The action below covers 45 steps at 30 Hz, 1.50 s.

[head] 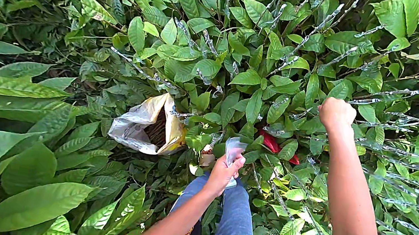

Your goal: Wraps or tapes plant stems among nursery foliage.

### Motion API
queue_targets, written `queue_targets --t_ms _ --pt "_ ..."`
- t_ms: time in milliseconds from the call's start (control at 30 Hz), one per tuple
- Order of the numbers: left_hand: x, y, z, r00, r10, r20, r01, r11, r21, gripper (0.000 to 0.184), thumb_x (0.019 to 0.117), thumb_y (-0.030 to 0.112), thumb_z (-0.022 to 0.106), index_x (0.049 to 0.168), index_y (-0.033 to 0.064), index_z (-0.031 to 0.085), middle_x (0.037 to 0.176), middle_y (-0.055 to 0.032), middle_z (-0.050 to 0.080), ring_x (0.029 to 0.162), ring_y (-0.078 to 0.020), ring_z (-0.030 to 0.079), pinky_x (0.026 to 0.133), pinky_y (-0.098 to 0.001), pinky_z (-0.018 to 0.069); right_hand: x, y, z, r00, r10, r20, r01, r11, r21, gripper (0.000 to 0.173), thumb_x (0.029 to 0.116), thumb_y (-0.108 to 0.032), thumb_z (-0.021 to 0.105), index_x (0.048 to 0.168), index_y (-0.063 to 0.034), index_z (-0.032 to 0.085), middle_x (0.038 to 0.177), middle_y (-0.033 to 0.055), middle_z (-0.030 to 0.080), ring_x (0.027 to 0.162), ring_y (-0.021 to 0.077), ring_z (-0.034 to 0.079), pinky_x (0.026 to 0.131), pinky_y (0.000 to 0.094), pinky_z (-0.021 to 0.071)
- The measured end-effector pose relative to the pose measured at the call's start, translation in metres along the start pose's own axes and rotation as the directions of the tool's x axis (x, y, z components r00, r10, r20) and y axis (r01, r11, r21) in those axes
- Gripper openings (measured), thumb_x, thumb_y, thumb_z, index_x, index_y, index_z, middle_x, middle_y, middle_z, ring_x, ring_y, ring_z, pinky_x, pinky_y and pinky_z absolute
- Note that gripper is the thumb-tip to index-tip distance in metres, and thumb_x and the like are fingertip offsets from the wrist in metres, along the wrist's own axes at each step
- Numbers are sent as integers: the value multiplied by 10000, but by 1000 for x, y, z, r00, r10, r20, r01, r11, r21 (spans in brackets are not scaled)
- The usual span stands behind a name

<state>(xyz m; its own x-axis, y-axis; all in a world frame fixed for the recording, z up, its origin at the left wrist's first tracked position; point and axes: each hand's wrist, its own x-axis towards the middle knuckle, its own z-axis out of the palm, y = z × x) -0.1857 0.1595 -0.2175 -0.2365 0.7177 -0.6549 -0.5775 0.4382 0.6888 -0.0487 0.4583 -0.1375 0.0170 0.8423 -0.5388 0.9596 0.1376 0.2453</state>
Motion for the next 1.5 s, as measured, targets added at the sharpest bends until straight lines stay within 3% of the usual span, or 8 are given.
queue_targets --t_ms 400,533,667,833,1200,1367,1433,1500 --pt "7 10 -4 999 9 36 -6 997 -72 79 1017 78 522 1051 43 584 785 40 622 556 -13 524 561 -162 485 28 -48 46 949 -39 312 122 961 -250 277 1001 -103 555 1179 73 674 1303 288 634 1236 479 597 925 684 471" --pt "11 10 -8 1000 9 13 -8 997 -75 98 1024 76 506 1055 43 593 796 35 625 566 -17 531 567 -164 488 40 -52 90 965 -111 236 190 920 -343 279 1011 -1 488 1201 130 645 1323 308 607 1280 462 557 1031 622 412" --pt "15 9 -5 1000 7 15 -5 996 -86 269 1092 146 356 1090 24 596 799 37 621 560 -11 525 568 -160 491 53 -57 127 961 -186 203 252 891 -378 307 1017 78 405 1253 186 570 1359 342 527 1220 472 576 921 560 503" --pt "17 14 1 997 -37 62 42 996 -79 497 1122 254 166 1102 7 597 832 -1 669 623 -51 613 598 -188 538 59 -70 147 937 -201 286 273 932 -240 323 1044 37 378 1279 171 555 1345 333 557 1220 455 607 936 555 531" --pt "20 26 33 996 -87 -11 86 995 -49 285 1116 157 346 1079 0 581 892 -44 665 693 -115 688 666 -252 611 77 -57 218 873 -392 290 380 920 97 430 1022 -38 526 1418 127 496 1595 305 336 1480 456 346 1152 571 383" --pt "22 21 57 988 -126 -87 112 983 -145 158 1076 71 459 1070 -19 589 784 -28 622 643 -110 656 633 -243 594 16 -6 197 895 -418 158 340 867 365 450 1025 -15 431 1465 13 519 1579 223 425 1428 407 458 1129 563 425" --pt "21 20 70 982 -157 -104 138 975 -173 134 1065 64 491 1085 -15 597 770 -31 621 649 -117 656 632 -246 590 -22 20 185 923 -382 -40 326 724 608 412 1091 -158 387 1404 24 583 1428 224 586 1306 348 592 1111 488 458" --pt "19 17 87 978 -182 -104 159 967 -200 112 1052 58 523 1084 -10 606 778 -44 636 660 -129 664 631 -254 591 -63 29 178 922 -337 -189 305 335 892 410 1081 -215 456 1329 71 614 1287 220 663 1183 251 656 1042 380 513"
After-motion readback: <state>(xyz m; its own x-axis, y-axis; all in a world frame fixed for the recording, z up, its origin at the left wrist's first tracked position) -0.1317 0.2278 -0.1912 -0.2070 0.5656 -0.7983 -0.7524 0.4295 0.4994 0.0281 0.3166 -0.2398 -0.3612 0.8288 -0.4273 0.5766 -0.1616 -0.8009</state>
